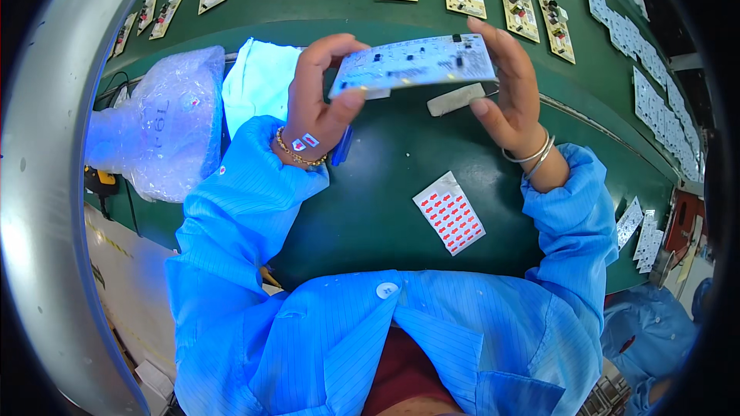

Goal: Inspecting and organizing printed circuit boards on an industrial assembly line.

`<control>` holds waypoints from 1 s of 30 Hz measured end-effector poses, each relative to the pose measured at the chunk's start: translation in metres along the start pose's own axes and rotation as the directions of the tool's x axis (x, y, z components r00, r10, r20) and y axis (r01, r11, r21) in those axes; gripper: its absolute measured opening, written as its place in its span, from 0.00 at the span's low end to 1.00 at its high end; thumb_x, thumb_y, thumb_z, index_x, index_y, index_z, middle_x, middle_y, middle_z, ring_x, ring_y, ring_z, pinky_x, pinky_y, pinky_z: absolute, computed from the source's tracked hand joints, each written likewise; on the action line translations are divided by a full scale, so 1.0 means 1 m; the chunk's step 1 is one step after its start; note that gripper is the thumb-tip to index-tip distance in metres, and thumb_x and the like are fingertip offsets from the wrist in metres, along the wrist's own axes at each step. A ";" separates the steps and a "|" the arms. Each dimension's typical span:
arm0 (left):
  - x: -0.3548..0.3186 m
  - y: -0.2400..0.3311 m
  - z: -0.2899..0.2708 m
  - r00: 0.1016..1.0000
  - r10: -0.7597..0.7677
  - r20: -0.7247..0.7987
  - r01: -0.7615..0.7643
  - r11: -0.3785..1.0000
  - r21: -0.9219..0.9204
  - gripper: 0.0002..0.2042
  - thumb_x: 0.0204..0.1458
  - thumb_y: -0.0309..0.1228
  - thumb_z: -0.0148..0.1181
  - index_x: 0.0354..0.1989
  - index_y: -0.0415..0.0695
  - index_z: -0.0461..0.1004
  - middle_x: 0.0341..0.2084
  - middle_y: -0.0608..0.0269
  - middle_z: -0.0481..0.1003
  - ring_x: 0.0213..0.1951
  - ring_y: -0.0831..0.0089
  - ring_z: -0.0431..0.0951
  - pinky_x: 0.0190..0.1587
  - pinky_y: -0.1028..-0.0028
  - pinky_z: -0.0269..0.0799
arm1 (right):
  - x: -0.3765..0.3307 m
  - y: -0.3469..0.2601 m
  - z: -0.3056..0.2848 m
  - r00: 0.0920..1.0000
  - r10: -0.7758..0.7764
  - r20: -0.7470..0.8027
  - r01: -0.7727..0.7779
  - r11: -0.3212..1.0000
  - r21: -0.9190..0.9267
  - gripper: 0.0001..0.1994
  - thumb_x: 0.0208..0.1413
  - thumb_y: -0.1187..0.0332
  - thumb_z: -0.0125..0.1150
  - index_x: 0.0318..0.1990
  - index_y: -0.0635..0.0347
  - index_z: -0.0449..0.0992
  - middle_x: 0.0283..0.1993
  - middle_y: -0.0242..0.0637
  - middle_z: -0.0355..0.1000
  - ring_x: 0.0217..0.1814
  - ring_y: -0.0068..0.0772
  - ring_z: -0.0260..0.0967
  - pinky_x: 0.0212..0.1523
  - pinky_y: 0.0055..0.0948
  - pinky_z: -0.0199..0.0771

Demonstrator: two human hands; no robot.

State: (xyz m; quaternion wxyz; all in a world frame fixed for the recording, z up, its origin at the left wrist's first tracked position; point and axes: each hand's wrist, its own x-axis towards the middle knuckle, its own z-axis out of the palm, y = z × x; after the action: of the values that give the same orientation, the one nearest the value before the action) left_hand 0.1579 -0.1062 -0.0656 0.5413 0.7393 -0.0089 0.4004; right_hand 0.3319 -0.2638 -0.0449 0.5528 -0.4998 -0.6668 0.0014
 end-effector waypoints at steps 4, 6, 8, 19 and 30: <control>0.000 0.003 -0.004 0.965 -0.261 0.002 0.261 0.963 -0.068 0.25 0.54 0.47 0.35 0.40 0.33 0.65 0.30 0.55 0.71 0.31 0.75 0.71 0.36 0.75 0.66 | 0.004 -0.006 0.008 0.998 -0.053 0.025 0.052 0.998 0.017 0.35 0.42 0.67 0.58 0.57 0.65 0.47 0.57 0.50 0.53 0.50 0.40 0.59 0.49 0.33 0.60; -0.001 -0.002 -0.011 0.886 -0.462 0.029 0.457 0.862 -0.218 0.24 0.55 0.45 0.34 0.39 0.33 0.65 0.26 0.56 0.72 0.28 0.75 0.73 0.31 0.76 0.68 | 0.003 -0.005 0.009 0.999 -0.025 0.043 0.026 0.999 -0.025 0.35 0.44 0.66 0.56 0.58 0.64 0.45 0.57 0.50 0.53 0.53 0.42 0.57 0.50 0.34 0.59; 0.008 0.006 -0.007 0.813 -0.582 0.028 0.544 0.741 -0.393 0.23 0.55 0.45 0.34 0.38 0.33 0.65 0.28 0.54 0.72 0.27 0.72 0.74 0.28 0.76 0.70 | -0.001 0.001 0.006 0.999 0.022 0.047 -0.020 0.999 -0.045 0.34 0.46 0.66 0.54 0.58 0.65 0.45 0.56 0.49 0.54 0.52 0.42 0.57 0.50 0.34 0.59; 0.011 0.008 -0.006 0.675 -0.715 0.183 0.694 0.530 -0.488 0.26 0.54 0.48 0.33 0.43 0.34 0.64 0.33 0.54 0.73 0.29 0.71 0.74 0.28 0.76 0.70 | 0.008 -0.002 0.014 0.729 0.678 0.092 -0.506 0.444 0.740 0.19 0.55 0.64 0.42 0.52 0.63 0.57 0.41 0.39 0.66 0.39 0.23 0.63 0.39 0.25 0.65; 0.007 -0.002 -0.010 0.712 -0.646 0.273 0.680 0.539 -0.498 0.25 0.55 0.47 0.32 0.39 0.34 0.63 0.28 0.54 0.72 0.29 0.69 0.71 0.34 0.74 0.66 | 0.010 -0.004 -0.009 0.557 0.638 0.532 -0.761 0.135 0.634 0.16 0.51 0.66 0.50 0.46 0.63 0.65 0.35 0.32 0.69 0.28 0.15 0.65 0.17 0.13 0.61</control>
State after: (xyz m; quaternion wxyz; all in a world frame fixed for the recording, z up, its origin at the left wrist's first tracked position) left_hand 0.1581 -0.0947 -0.0625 0.8446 0.5026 0.1380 0.1227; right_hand 0.3367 -0.2642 -0.0322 0.6016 -0.4295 -0.3036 0.6012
